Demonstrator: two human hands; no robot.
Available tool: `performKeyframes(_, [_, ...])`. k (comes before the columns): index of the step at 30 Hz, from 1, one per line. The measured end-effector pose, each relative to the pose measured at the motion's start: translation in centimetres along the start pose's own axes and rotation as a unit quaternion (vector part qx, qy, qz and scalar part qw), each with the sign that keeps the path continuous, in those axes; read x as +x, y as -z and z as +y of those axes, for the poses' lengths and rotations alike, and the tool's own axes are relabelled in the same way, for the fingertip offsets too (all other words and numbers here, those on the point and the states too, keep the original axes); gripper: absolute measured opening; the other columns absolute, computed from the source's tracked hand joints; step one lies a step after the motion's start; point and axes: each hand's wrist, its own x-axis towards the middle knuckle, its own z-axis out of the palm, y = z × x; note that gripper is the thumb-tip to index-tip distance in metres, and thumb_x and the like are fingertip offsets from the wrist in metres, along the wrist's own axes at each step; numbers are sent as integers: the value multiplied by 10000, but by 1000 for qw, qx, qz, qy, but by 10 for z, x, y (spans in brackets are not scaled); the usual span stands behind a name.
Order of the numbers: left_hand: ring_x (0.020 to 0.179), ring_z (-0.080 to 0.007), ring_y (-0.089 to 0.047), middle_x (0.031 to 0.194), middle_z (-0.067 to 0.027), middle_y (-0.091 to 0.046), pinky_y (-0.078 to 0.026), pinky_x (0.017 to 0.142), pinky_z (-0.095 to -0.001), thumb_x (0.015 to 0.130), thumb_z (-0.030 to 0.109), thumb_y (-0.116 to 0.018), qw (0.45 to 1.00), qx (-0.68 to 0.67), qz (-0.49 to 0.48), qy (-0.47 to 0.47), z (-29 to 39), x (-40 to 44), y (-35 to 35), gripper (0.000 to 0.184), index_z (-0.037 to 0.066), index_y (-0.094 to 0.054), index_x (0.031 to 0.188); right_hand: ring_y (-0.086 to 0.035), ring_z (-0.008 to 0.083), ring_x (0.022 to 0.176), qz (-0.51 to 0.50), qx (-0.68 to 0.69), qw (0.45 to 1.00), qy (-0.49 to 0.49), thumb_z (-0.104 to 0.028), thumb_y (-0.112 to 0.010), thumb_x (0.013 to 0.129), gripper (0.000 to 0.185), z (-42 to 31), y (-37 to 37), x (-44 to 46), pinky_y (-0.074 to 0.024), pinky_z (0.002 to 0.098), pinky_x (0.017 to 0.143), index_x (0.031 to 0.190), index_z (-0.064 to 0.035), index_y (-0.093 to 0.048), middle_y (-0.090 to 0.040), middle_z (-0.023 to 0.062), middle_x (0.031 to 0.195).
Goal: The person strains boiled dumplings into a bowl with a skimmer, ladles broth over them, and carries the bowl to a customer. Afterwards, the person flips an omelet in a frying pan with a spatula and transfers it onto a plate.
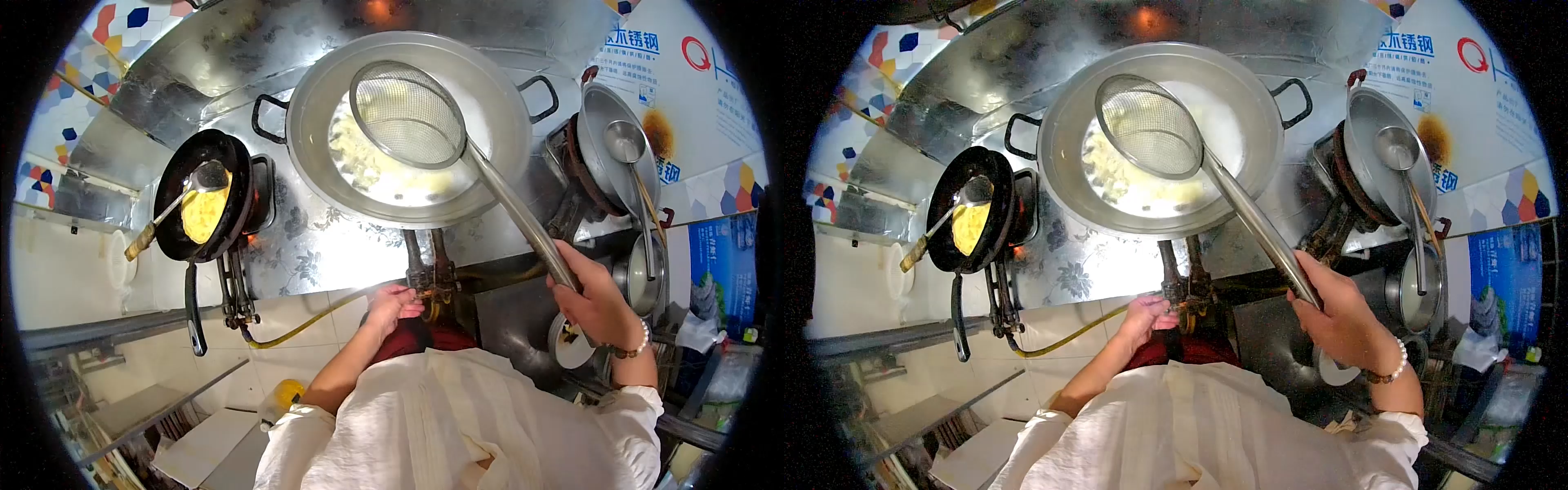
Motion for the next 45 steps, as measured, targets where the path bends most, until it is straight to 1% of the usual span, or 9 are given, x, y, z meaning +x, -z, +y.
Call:
performKeyframes(2, [645, -284, -638, 796, -205, -609, -556, 560, -360, 826, 103, -593, 1000, -12, -6, -15, -6, 0, -9, 206, -35, -505, 951, -510, 126, 609, 0, -68, 998, 11, 7, -527, 808, 439, -5, 4, -3, -446, 265, 554, 1224, 10, -388, -535, 85, 784])
performKeyframes(9, [646, -274, -638, 790, -178, -613, -555, 569, -360, 828, 97, -588, 1000, -13, 2, -20, -1, 1, 4, 145, -22, -530, 888, -500, 102, 605, -32, -54, 996, -57, 13, -507, 811, 387, -22, -6, 15, -423, 257, 477, 1184, 14, -407, -518, 74, 743])
performKeyframes(17, [691, -273, -640, 818, -159, -619, -551, 598, -364, 833, 92, -577, 1000, -9, 7, -14, 2, -1, 3, 137, -17, -533, 904, -438, 53, 587, -65, 305, 936, -165, -19, -497, 801, 318, -9, 14, 31, -353, 182, 418, 1118, -9, -501, -503, 15, 813])
performKeyframes(24, [750, -300, -643, 883, -180, -616, -552, 620, -371, 844, 77, -555, 1000, -6, -5, -7, 3, 0, 5, 128, -26, -528, 914, -434, 48, 555, -31, 289, 950, -113, -64, -516, 790, 173, 11, 19, 25, -335, 180, 408, 954, -11, -506, -500, 5, 783])
performKeyframes(31, [752, -337, -645, 875, -207, -611, -558, 616, -373, 835, 72, -567, 1000, -14, -8, -8, 5, -3, 4, 168, -28, -497, 951, -444, 55, 554, -10, 298, 952, -66, -37, -509, 772, 376, 26, 28, 20, -333, 177, 401, 1145, 7, -480, -504, 7, 799])
performKeyframes(37, [738, -329, -645, 864, -214, -610, -560, 614, -368, 825, 77, -581, 1000, -7, 2, -6, 7, -3, 2, 187, -39, -498, 945, -474, 65, 563, 35, 156, 984, -77, 42, -497, 770, 448, 22, 31, 15, -388, 211, 440, 1212, 34, -427, -517, 25, 817])
performKeyframes(40, [730, -321, -645, 859, -215, -609, -562, 616, -365, 822, 78, -584, 1000, -5, -2, -5, 7, -2, 3, 191, -44, -500, 942, -512, 104, 617, 75, -57, 995, -20, 61, -496, 777, 459, 29, 24, 16, -434, 241, 525, 1226, 38, -407, -526, 60, 825])
performKeyframes(42, [726, -318, -645, 858, -215, -608, -562, 616, -364, 821, 79, -585, 1000, -3, -2, -1, 7, -2, 3, 193, -45, -501, 942, -529, 140, 684, 198, -319, 888, 265, 62, -490, 785, 470, 42, 14, 24, -451, 258, 610, 1243, 20, -393, -528, 91, 828])
performKeyframes(45, [729, -316, -645, 859, -220, -606, -562, 616, -363, 825, 83, -580, 1000, 1, 0, -1, 7, -1, 4, 190, -48, -502, 938, -519, 157, 715, 213, -233, 915, 252, 63, -485, 791, 478, 44, -3, 31, -450, 271, 647, 1255, -3, -391, -515, 100, 811])
